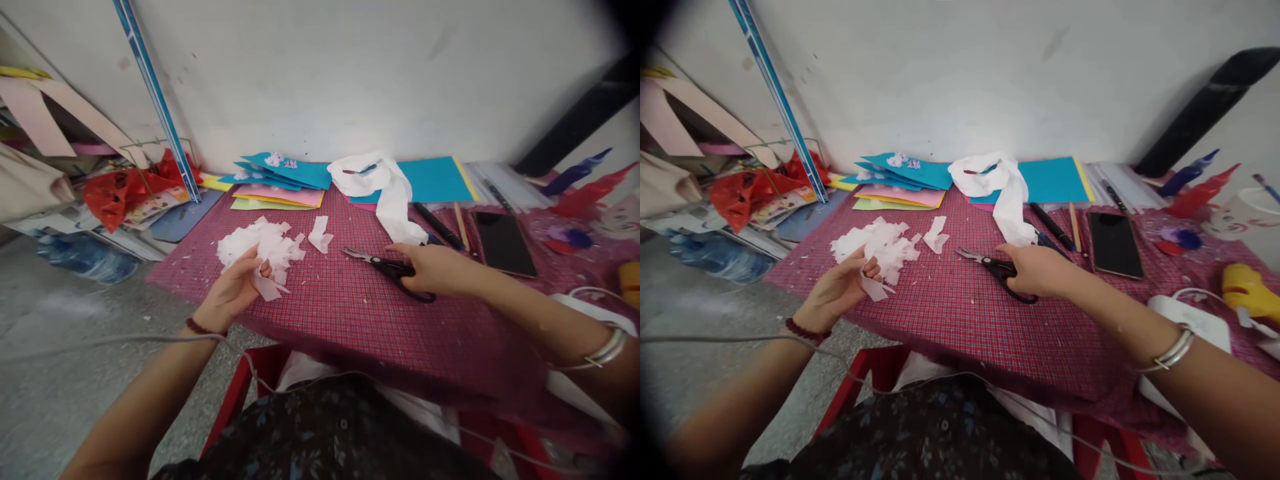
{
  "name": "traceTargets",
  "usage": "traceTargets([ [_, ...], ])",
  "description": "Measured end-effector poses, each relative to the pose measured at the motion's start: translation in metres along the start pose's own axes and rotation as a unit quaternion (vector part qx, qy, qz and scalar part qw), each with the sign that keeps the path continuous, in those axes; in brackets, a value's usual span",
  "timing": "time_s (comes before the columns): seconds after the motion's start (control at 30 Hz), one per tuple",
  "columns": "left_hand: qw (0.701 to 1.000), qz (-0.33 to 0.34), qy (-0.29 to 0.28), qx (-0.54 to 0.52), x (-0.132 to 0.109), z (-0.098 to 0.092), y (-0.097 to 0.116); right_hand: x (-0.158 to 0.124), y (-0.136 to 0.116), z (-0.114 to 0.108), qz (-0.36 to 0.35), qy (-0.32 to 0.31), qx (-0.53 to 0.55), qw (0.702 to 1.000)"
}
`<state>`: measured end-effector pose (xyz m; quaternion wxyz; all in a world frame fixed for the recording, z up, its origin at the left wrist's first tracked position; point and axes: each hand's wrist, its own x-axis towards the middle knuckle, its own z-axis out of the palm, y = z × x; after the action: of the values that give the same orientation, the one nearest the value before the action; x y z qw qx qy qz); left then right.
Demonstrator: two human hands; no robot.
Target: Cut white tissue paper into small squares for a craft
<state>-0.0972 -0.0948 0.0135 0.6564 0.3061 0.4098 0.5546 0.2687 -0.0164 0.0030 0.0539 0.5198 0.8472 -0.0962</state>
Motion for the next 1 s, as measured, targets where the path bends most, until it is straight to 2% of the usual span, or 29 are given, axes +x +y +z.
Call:
traceTargets([
  [0.17, 1.0, -0.011, 0.017, -0.022, 0.008, 0.007, -0.003, -0.001, 0.008, -0.002, 0.015, -0.013, 0.079, 0.997],
  [0.3, 0.999, -0.021, 0.013, -0.033, 0.008, 0.013, -0.005, -0.008, 0.004, 0.0, 0.025, -0.014, 0.076, 0.997],
  [0.43, 0.999, -0.026, 0.011, -0.04, 0.005, 0.011, -0.01, -0.018, 0.011, 0.013, -0.024, -0.003, 0.037, 0.999],
  [0.53, 0.999, -0.02, -0.003, -0.033, 0.005, 0.008, -0.015, -0.024, 0.015, 0.021, -0.045, 0.003, 0.115, 0.992],
  [0.6, 1.0, -0.007, -0.002, -0.021, 0.005, 0.006, -0.017, -0.028, 0.011, 0.018, -0.044, -0.03, 0.266, 0.962],
  [0.67, 1.0, 0.003, 0.007, -0.013, 0.006, 0.005, -0.017, -0.031, -0.001, 0.009, -0.052, -0.087, 0.424, 0.9],
  [0.7, 1.0, 0.005, 0.01, -0.011, 0.007, 0.005, -0.017, -0.032, -0.009, 0.004, -0.057, -0.116, 0.478, 0.869],
  [0.77, 1.0, 0.005, 0.014, -0.013, 0.009, 0.006, -0.015, -0.033, -0.027, -0.005, -0.077, -0.143, 0.531, 0.832],
  [0.83, 1.0, 0.002, 0.012, -0.017, 0.012, 0.008, -0.014, -0.031, -0.045, -0.009, -0.09, -0.144, 0.547, 0.82],
  [1.0, 1.0, -0.005, -0.001, -0.019, 0.02, 0.009, -0.014, -0.012, -0.072, -0.006, -0.121, -0.156, 0.545, 0.815],
])
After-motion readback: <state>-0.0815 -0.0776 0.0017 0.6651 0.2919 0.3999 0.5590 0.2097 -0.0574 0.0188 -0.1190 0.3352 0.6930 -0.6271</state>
